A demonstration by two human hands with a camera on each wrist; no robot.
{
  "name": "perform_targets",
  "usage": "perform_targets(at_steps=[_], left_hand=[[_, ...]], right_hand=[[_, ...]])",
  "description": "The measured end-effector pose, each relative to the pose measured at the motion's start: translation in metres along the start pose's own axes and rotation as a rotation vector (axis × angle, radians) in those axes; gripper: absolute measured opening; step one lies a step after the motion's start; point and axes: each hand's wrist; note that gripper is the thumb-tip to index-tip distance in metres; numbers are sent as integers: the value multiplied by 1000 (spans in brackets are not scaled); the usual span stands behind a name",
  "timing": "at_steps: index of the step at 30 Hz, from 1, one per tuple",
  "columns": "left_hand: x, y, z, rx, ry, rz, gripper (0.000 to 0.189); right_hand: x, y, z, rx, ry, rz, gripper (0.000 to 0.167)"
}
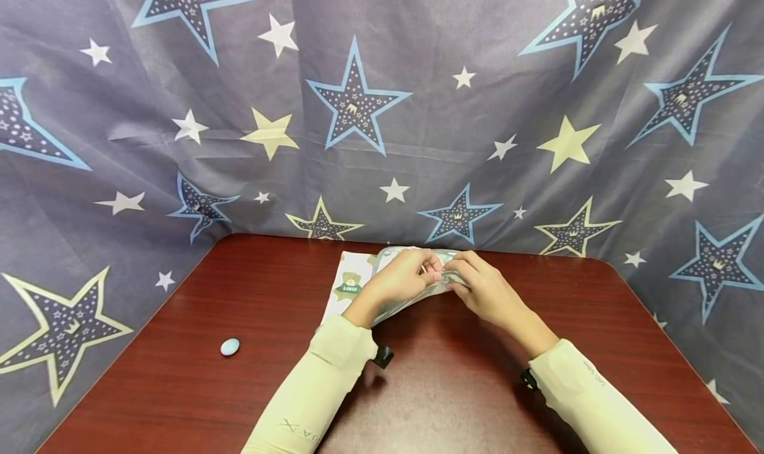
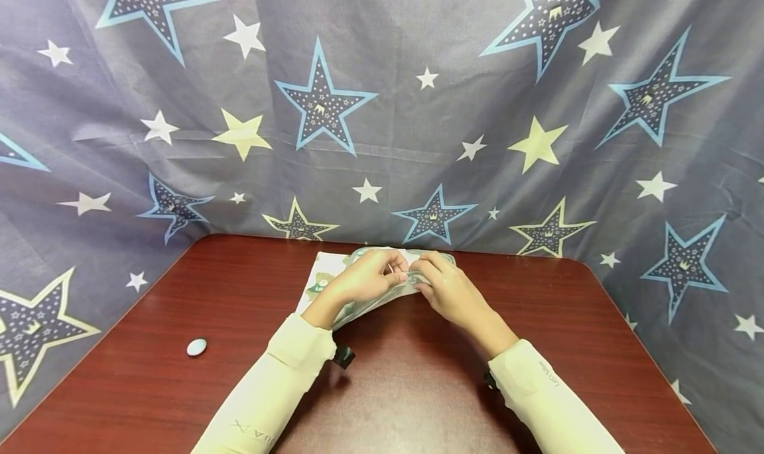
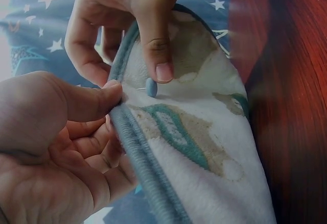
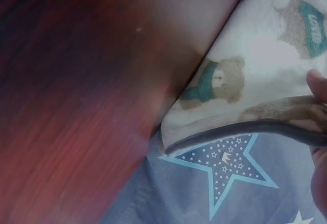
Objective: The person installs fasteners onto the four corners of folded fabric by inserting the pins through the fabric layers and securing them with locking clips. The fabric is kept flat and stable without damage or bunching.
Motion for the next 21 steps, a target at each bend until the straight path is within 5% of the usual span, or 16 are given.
perform_targets(at_steps=[21], left_hand=[[-3,0,1,5,-23,-8,4]], right_hand=[[1,-1,4,24,0,30,27]])
Point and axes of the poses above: each hand's wrist, its own y-axis towards the middle knuckle, its own x-axis out of the palm, z = x × y, and after that the axes turned 3 degrees about y, right-handed
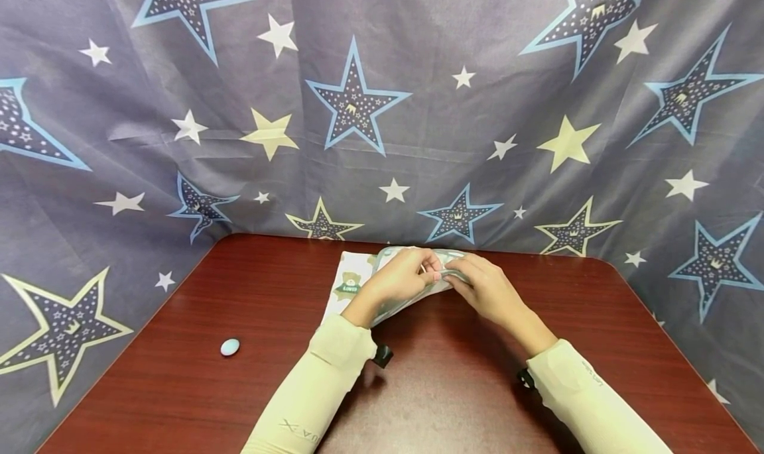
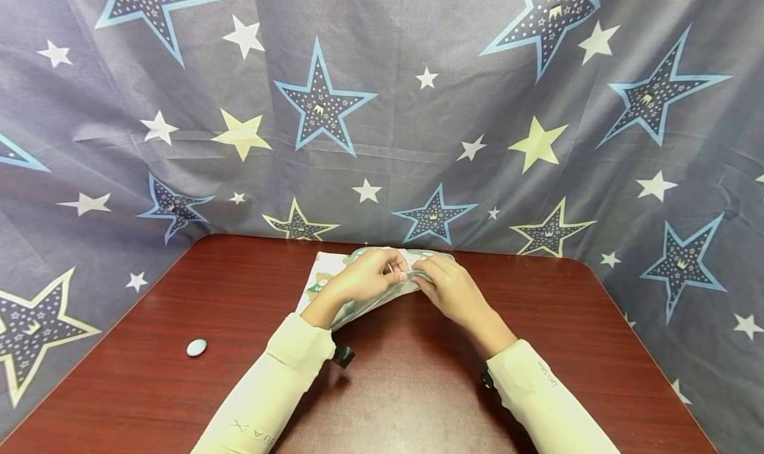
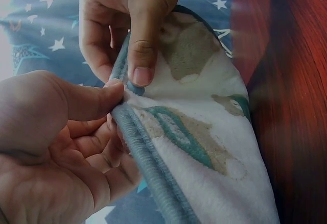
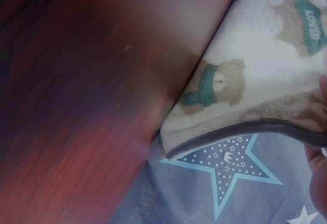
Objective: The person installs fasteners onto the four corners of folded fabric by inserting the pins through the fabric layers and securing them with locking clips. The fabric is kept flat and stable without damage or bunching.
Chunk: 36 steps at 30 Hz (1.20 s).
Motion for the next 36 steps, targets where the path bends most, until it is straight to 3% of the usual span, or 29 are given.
perform_targets(at_steps=[8,16,25,31,36], left_hand=[[0,0,0,19,-12,-12,2],[-1,0,0,43,-13,-27,4],[-13,-5,2,81,66,31,6],[-27,-18,0,75,115,49,6],[-40,-40,-19,64,212,30,8]], right_hand=[[-1,0,1,12,30,-4,22],[-8,-1,4,43,51,-67,21],[-14,-1,8,59,50,-149,18],[-18,2,6,94,1,-192,17],[-20,3,5,90,-17,-202,18]])
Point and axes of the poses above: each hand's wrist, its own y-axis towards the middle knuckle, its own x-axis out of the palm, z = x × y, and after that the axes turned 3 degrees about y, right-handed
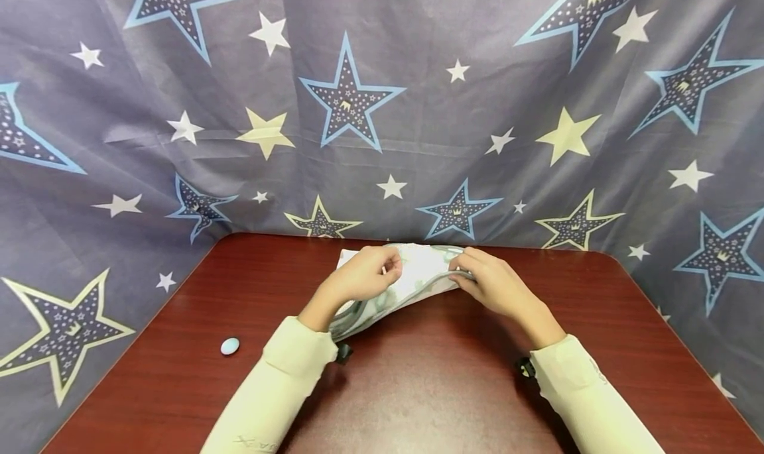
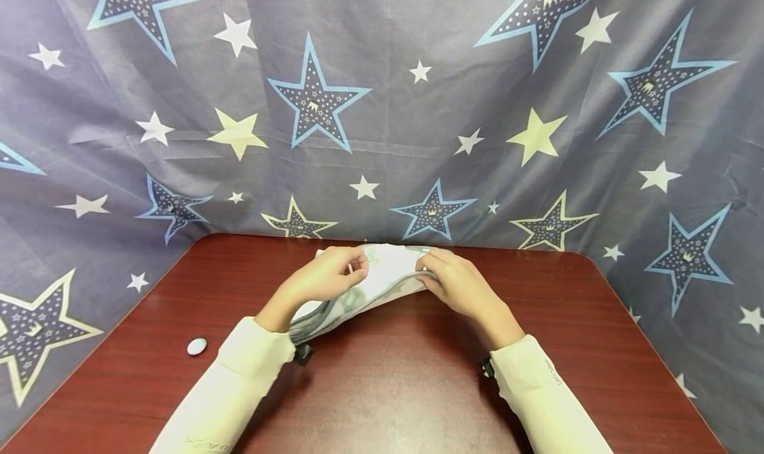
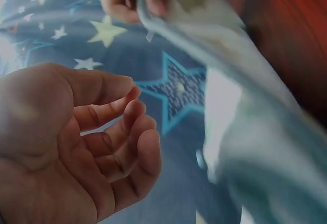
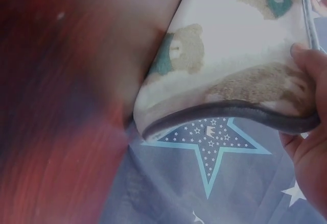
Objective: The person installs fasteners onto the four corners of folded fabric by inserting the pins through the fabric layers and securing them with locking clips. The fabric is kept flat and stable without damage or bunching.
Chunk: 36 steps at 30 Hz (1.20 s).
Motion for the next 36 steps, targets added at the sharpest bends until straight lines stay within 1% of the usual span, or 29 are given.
perform_targets(at_steps=[4,10,14,19,22,25,27,30,33,36], left_hand=[[-9,-26,-19,-17,80,-32,10],[-26,-73,-42,-65,208,-91,12],[-38,-103,-54,-111,246,-125,12],[-49,-142,-71,-164,284,-136,13],[-55,-161,-82,-193,298,-150,16],[-63,-175,-92,-232,290,-189,26],[-67,-182,-99,-251,292,-221,35],[-72,-190,-107,-299,286,-287,44],[-73,-196,-113,-341,263,-345,45],[-74,-199,-117,-363,234,-363,42]], right_hand=[[0,-1,0,-5,-7,1,19],[1,-2,1,-22,-13,12,19],[1,-3,1,-16,-16,14,19],[2,-3,1,-9,-18,4,19],[1,-2,0,-8,-19,-1,18],[0,-1,1,-2,-20,-1,18],[-1,0,1,4,-21,-4,18],[-2,0,1,13,-23,-18,17],[-1,-1,1,17,-27,-30,16],[-2,-1,1,11,-31,-30,16]])
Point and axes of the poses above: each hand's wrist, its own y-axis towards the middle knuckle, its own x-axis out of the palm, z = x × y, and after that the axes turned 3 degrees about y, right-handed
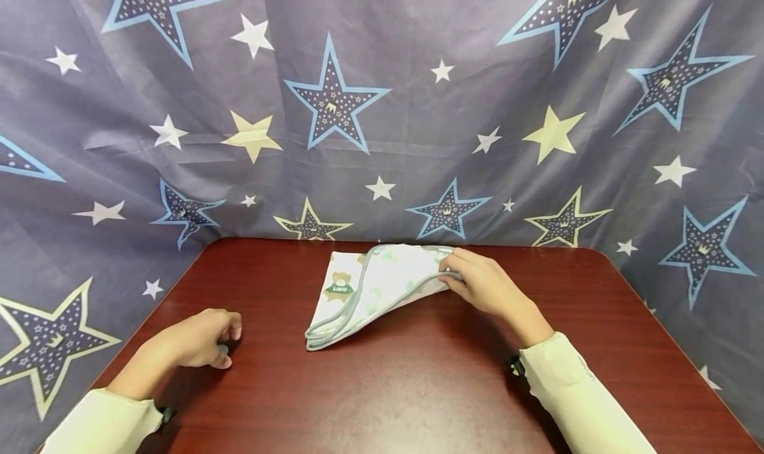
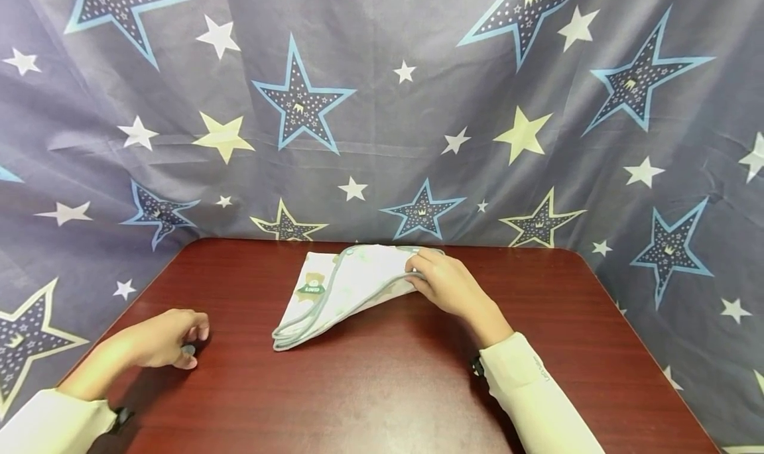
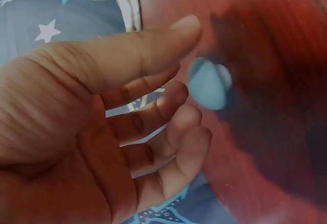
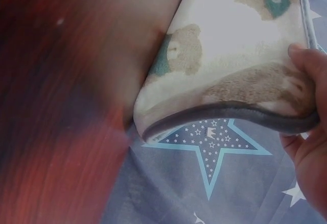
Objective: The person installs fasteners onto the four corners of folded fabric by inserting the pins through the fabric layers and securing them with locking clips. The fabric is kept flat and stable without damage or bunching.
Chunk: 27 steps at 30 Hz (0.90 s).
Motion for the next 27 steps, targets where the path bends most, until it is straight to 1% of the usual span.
perform_targets(at_steps=[4,8,14,18,21,24,27], left_hand=[[6,-2,-6,21,-2,25,38],[8,-2,-10,50,30,67,31],[9,2,-14,59,45,116,27],[11,6,-19,86,39,148,26],[12,9,-21,90,28,156,27],[13,12,-22,105,30,199,28],[12,17,-22,117,58,271,28]], right_hand=[[1,0,0,-3,-4,2,16],[1,-1,0,3,-9,0,16],[1,-1,0,3,-6,0,16],[1,-1,0,-2,-5,6,16],[1,0,0,-6,-6,8,16],[2,-1,1,-6,-8,8,16],[2,-1,0,1,-5,3,16]])
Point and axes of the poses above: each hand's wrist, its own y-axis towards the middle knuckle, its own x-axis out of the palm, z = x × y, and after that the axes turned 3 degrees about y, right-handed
